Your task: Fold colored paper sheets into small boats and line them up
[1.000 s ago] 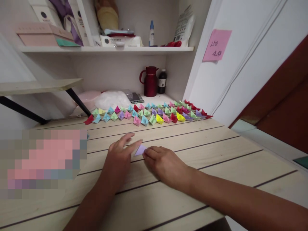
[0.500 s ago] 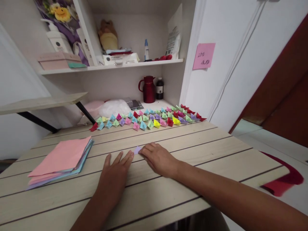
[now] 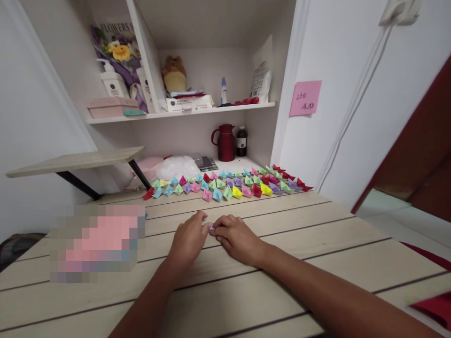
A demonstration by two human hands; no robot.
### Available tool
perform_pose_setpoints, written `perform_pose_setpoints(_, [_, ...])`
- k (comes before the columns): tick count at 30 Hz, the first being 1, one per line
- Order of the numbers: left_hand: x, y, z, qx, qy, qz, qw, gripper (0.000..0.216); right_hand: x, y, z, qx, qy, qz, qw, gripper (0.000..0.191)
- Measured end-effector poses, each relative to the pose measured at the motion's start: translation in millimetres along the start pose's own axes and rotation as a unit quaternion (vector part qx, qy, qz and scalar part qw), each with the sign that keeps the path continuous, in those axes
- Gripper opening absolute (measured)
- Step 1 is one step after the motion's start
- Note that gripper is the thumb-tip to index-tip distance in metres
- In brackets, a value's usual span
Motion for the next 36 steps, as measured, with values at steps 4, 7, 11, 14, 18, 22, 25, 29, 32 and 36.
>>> perform_pose_setpoints(4, [-1.6,16.2,-13.8,-0.018,0.009,0.044,0.999,0.020,-17.1,-2.4,-4.7,-0.008,0.030,-0.044,0.999,0.018])
perform_pose_setpoints(7, [6.9,21.4,-11.2,-0.025,0.023,0.065,0.997,0.022,-27.9,-4.0,-7.4,-0.023,0.047,-0.079,0.996,0.018])
perform_pose_setpoints(11, [18.8,19.3,-6.2,-0.024,0.012,0.067,0.997,0.020,-38.0,-6.1,-9.1,-0.034,0.072,-0.086,0.993,0.010])
perform_pose_setpoints(14, [11.3,19.1,-5.9,-0.022,0.013,0.061,0.998,0.021,-44.9,-8.5,-10.0,-0.043,0.102,-0.069,0.991,0.005])
perform_pose_setpoints(18, [-8.8,24.6,-6.9,-0.016,0.030,0.054,0.998,0.028,-52.1,-11.0,-10.9,-0.051,0.153,-0.030,0.986,0.022])
perform_pose_setpoints(22, [-15.3,28.6,-8.4,-0.013,0.030,0.051,0.998,0.033,-52.5,-11.1,-10.9,-0.034,0.172,-0.015,0.984,0.018])
perform_pose_setpoints(25, [-7.3,29.1,-10.3,-0.011,0.016,0.054,0.998,0.029,-53.9,-11.4,-9.7,-0.016,0.175,-0.025,0.984,0.026])
perform_pose_setpoints(29, [7.7,28.7,-13.5,-0.014,-0.004,0.062,0.998,0.027,-55.9,-11.4,-9.2,0.011,0.170,-0.049,0.984,0.032])
perform_pose_setpoints(32, [11.6,28.9,-15.2,-0.017,-0.005,0.069,0.997,0.027,-55.7,-11.7,-9.9,0.029,0.161,-0.073,0.984,0.034])
perform_pose_setpoints(36, [6.6,27.7,-15.3,-0.022,0.017,0.082,0.996,0.023,-57.2,-14.3,-8.8,0.029,0.155,-0.104,0.982,0.033])
Point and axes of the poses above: each hand's wrist, its own z-axis away from the middle knuckle, its own y-axis out of the palm, x = y × z, the point moved 10 cm from there along -z, towards the middle knuckle, and after that the axes turned 7 degrees about -z, right-handed, at the moved point
